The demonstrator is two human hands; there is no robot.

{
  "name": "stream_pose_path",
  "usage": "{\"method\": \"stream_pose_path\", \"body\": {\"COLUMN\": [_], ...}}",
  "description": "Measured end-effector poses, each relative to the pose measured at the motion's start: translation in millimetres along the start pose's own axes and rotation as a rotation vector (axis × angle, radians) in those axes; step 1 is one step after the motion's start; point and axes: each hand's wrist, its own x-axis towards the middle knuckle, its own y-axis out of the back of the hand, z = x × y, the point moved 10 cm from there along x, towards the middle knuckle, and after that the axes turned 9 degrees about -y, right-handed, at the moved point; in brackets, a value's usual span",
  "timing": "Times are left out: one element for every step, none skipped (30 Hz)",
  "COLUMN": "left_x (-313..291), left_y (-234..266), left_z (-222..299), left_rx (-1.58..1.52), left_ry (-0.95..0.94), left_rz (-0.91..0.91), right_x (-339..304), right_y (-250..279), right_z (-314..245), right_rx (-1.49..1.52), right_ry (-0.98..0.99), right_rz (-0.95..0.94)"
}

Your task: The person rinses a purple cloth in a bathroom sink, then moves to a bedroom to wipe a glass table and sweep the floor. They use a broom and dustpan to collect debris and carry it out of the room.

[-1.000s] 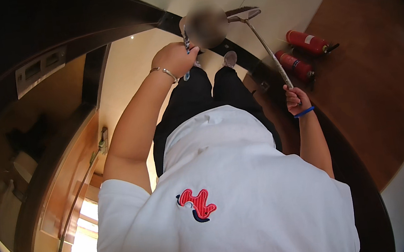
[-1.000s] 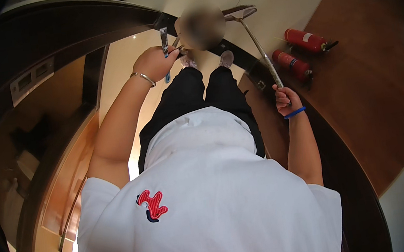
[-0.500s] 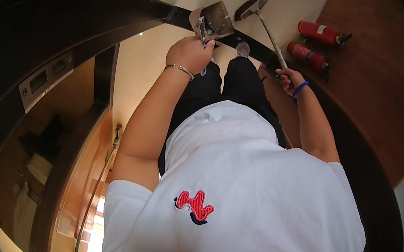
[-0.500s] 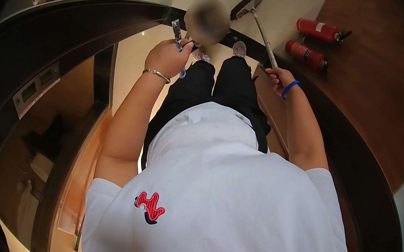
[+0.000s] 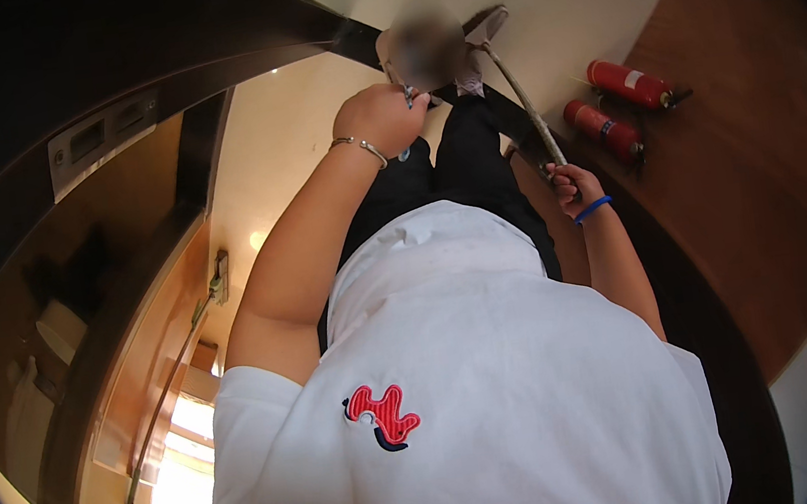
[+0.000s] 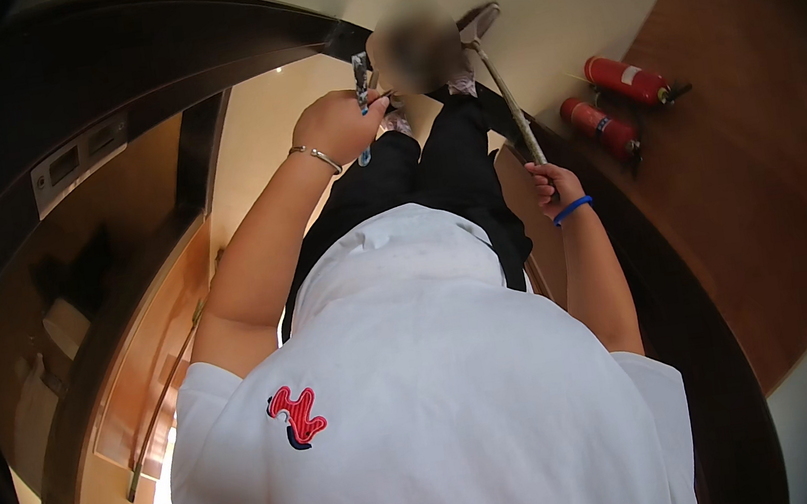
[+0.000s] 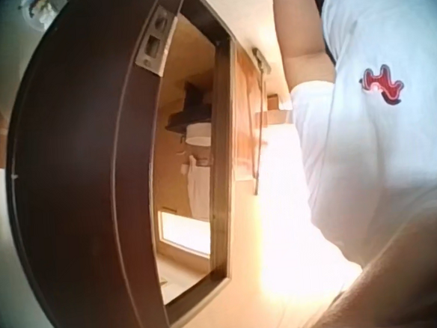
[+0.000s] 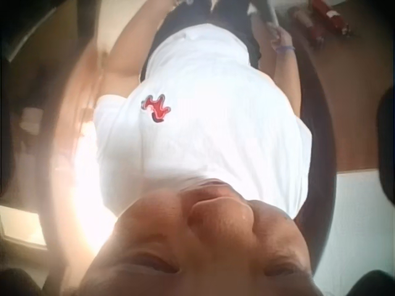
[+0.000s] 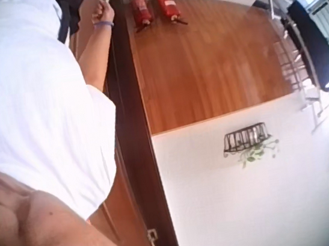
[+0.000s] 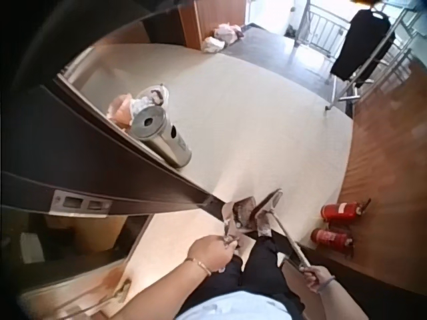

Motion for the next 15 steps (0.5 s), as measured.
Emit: {"method": "stream_pose_path", "body": {"left_x": [-1,-1,-1,-3,-6,-5,-5,-4,-5,-4,-2,-1,-1,-1,0], "left_y": [0,1,-2,-3,-4,-5,-4,-2,-3,-3,-4,-4,-5,-6,-6], "left_z": [1,1,-1,-2,-3,-1,0,1,1,0,1,1,1,2,3], "left_rx": [0.006,0.012,0.014,0.017,0.021,0.019,0.033,0.03,0.024,0.018,0.025,0.034,0.043,0.043,0.047], "left_ry": [-0.004,-0.008,0.008,0.02,0.031,0.032,0.022,0.016,0.014,0.011,0.019,0.032,0.043,0.031,0.013], "left_rz": [0.011,0.02,0.01,0.002,-0.007,-0.009,0.013,0.016,0.014,0.011,-0.004,-0.021,-0.039,-0.02,0.005], "right_x": [5,10,10,14,19,23,29,32,32,33,31,32,32,31,30], "right_y": [-6,-13,-17,-17,-17,-15,-12,-8,-4,-1,4,6,10,13,13], "right_z": [-1,-5,-8,-11,-11,-13,-13,-13,-12,-13,-16,-16,-15,-15,-17], "right_rx": [-0.011,-0.025,-0.051,-0.094,-0.137,-0.179,-0.223,-0.26,-0.297,-0.331,-0.37,-0.389,-0.408,-0.428,-0.43], "right_ry": [-0.008,-0.016,-0.016,-0.027,-0.045,-0.056,-0.082,-0.092,-0.106,-0.115,-0.109,-0.112,-0.116,-0.123,-0.12], "right_rz": [0.029,0.058,0.109,0.122,0.134,0.149,0.15,0.167,0.185,0.202,0.229,0.244,0.262,0.282,0.284]}}
